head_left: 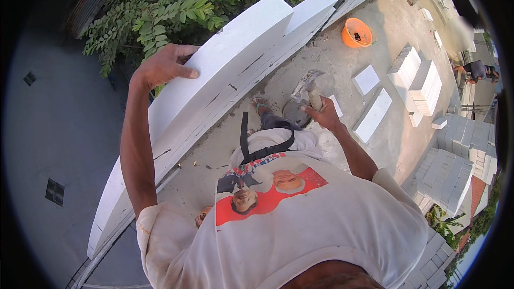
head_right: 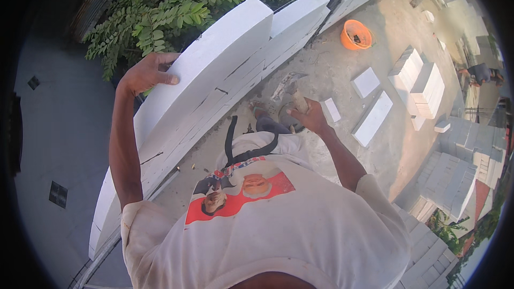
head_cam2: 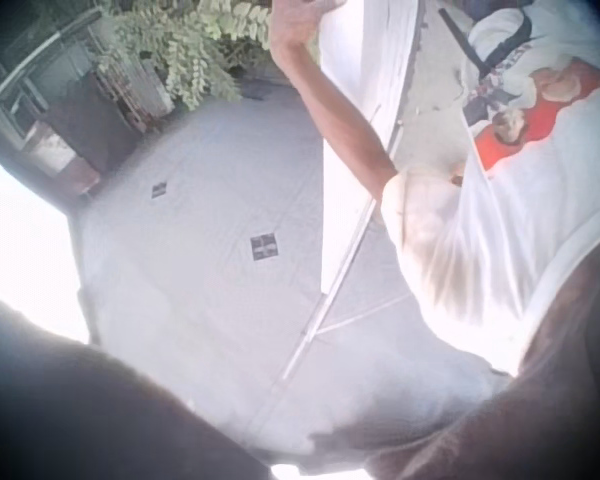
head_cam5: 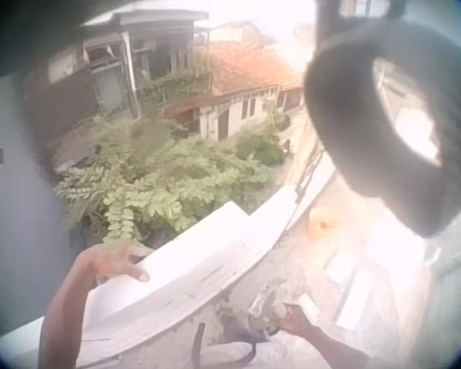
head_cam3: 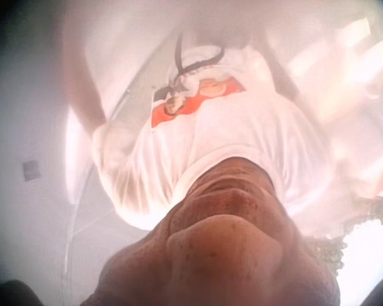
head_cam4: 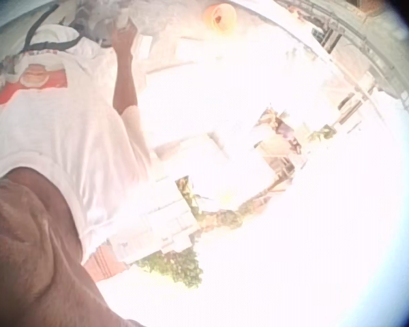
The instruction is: The person applies cement mortar to a curved wall using a trowel, then places white rectangular tiles onto the mortar. They use a hammer to tap the tiles into position and a tape measure to check alignment. The process is repeated for multiple tiles along the wall.
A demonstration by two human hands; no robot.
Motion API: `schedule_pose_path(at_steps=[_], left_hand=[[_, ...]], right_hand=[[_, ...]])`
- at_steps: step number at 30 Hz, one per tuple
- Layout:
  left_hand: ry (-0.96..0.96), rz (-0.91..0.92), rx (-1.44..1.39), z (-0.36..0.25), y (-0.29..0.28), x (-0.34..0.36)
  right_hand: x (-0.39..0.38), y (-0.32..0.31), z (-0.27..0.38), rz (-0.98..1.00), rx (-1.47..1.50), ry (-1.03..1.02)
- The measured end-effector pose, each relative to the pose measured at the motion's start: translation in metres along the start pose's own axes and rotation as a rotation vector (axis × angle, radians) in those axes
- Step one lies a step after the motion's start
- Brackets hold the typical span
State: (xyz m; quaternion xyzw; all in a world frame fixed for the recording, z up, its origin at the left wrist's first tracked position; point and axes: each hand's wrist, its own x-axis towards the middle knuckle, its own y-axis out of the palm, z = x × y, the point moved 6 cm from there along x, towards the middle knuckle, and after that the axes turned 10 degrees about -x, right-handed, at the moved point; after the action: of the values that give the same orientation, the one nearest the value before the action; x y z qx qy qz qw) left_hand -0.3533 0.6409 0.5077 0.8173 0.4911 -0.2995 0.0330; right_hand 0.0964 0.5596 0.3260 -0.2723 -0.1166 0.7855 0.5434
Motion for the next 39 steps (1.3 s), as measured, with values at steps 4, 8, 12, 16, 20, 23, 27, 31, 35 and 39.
schedule_pose_path(at_steps=[4,8,12,16,20,23,27,31,35,39], left_hand=[[0.136,-0.394,0.152,-0.034,0.013,-0.038],[0.573,-0.582,-0.126,-0.089,0.079,-0.052],[0.562,-0.191,-0.583,-0.033,0.161,-0.031],[0.118,-0.106,-0.579,0.119,0.279,0.042],[-0.189,-0.056,-0.044,0.308,0.390,0.052],[-0.364,-0.100,0.100,0.392,0.457,0.022],[-0.647,0.079,-0.361,0.320,0.495,-0.012],[-0.707,0.010,-0.320,0.402,0.605,-0.023],[-0.884,0.003,-0.149,0.370,0.682,-0.005],[-1.163,-0.074,0.043,0.310,0.718,0.043]], right_hand=[[-0.116,0.060,-0.165,0.070,0.071,0.809],[-0.293,0.084,-0.341,-0.145,0.364,1.233],[-0.391,0.079,-0.334,-0.068,0.293,1.334],[-0.449,0.044,-0.319,-0.074,0.243,1.312],[-0.444,0.028,-0.320,0.086,0.098,1.084],[-0.400,0.013,-0.294,0.289,-0.504,0.131],[-0.335,-0.029,-0.360,0.149,-0.090,0.531],[-0.247,-0.060,-0.426,0.229,0.322,1.159],[-0.121,-0.056,-0.523,0.500,0.052,1.042],[0.007,-0.025,-0.647,0.519,-0.174,0.951]])
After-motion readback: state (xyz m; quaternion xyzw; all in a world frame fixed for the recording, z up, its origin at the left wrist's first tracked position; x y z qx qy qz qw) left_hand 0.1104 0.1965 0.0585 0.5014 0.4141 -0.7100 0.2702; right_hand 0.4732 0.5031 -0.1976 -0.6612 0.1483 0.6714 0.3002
